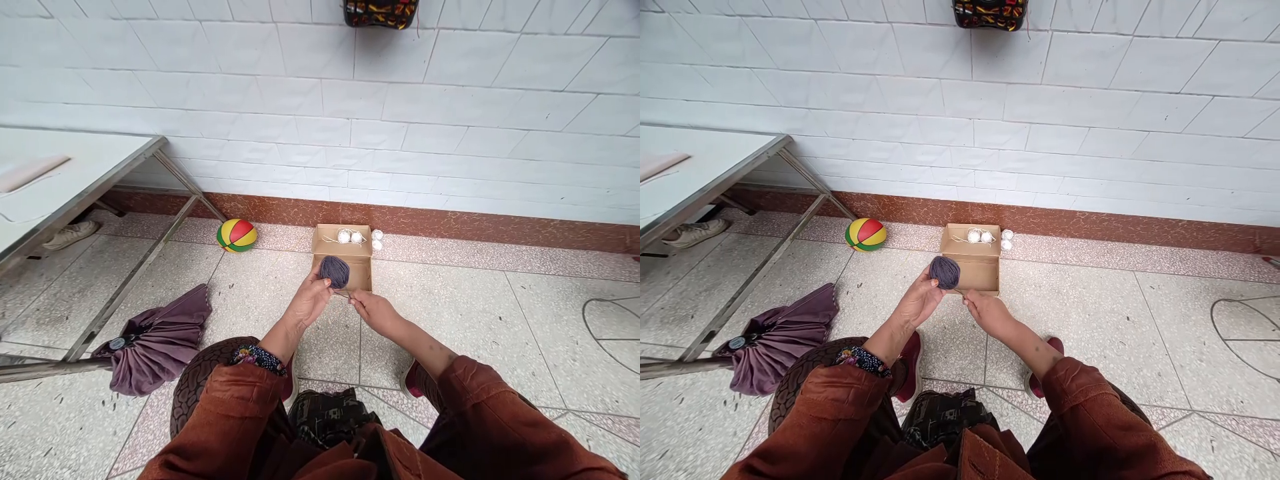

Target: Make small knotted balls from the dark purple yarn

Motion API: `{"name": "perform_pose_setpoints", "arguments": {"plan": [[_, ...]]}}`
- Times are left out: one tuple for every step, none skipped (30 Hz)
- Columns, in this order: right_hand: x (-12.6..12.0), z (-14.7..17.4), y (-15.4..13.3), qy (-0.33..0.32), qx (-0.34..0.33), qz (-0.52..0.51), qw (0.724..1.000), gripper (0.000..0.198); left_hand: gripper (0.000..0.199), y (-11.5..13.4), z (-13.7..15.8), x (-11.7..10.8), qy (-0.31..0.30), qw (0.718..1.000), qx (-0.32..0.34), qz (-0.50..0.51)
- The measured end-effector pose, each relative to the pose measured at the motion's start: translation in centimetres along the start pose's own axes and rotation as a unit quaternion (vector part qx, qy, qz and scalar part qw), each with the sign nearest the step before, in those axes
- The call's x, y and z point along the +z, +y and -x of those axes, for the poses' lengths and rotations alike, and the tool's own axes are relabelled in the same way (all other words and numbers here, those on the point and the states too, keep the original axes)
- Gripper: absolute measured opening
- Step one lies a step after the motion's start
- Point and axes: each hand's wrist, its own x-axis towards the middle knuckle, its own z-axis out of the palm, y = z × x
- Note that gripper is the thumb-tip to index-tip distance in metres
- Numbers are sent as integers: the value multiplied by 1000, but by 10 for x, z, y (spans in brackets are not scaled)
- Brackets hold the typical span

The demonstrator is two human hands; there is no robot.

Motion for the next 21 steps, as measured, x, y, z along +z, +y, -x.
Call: {"name": "perform_pose_setpoints", "arguments": {"plan": [[-3,3,-5,-15,-26,-9,1000,17,45,0,-2,-2,21,999,15,-25],[-7,6,-10,-28,-58,-26,998,17,45,-1,-4,-3,39,997,26,-54],[-12,8,-16,-39,-92,-50,994,18,45,-2,-6,-5,55,994,34,-84],[-17,11,-21,-46,-121,-77,989,19,45,-4,-7,-7,66,991,37,-111],[-24,12,-26,-48,-138,-106,984,21,47,-5,-7,-9,73,988,35,-134],[-31,13,-29,-43,-143,-135,980,23,49,-7,-7,-10,76,985,30,-151],[-38,13,-31,-28,-137,-163,977,25,51,-8,-6,-11,74,983,21,-164],[-44,12,-32,-4,-125,-190,974,27,52,-9,-5,-11,66,982,9,-176],[-49,11,-31,26,-109,-212,971,28,52,-10,-3,-10,48,981,-7,-189],[-53,9,-29,59,-93,-228,967,28,52,-10,-1,-10,22,979,-26,-201],[-56,6,-25,95,-77,-236,964,28,52,-10,2,-8,-11,976,-46,-213],[-57,3,-22,130,-62,-238,961,27,53,-10,4,-7,-50,972,-65,-220],[-57,0,-18,160,-48,-233,958,27,57,-10,7,-5,-89,968,-82,-222],[-56,-3,-14,181,-37,-226,956,26,61,-9,10,-3,-124,964,-94,-215],[-54,-6,-11,193,-30,-217,957,25,66,-9,12,-1,-150,963,-102,-199],[-51,-9,-8,195,-25,-208,958,25,71,-9,15,1,-167,964,-106,-177],[-47,-11,-7,190,-21,-200,961,25,74,-8,17,2,-177,966,-112,-152],[-43,-13,-6,183,-17,-192,964,25,75,-7,18,3,-180,968,-120,-126],[-38,-15,-5,177,-13,-185,967,25,75,-6,20,4,-179,970,-129,-101],[-33,-17,-5,174,-9,-180,968,26,75,-5,21,4,-176,971,-139,-79],[-28,-18,-5,173,-4,-177,969,27,73,-4,22,4,-169,973,-147,-59]]}}
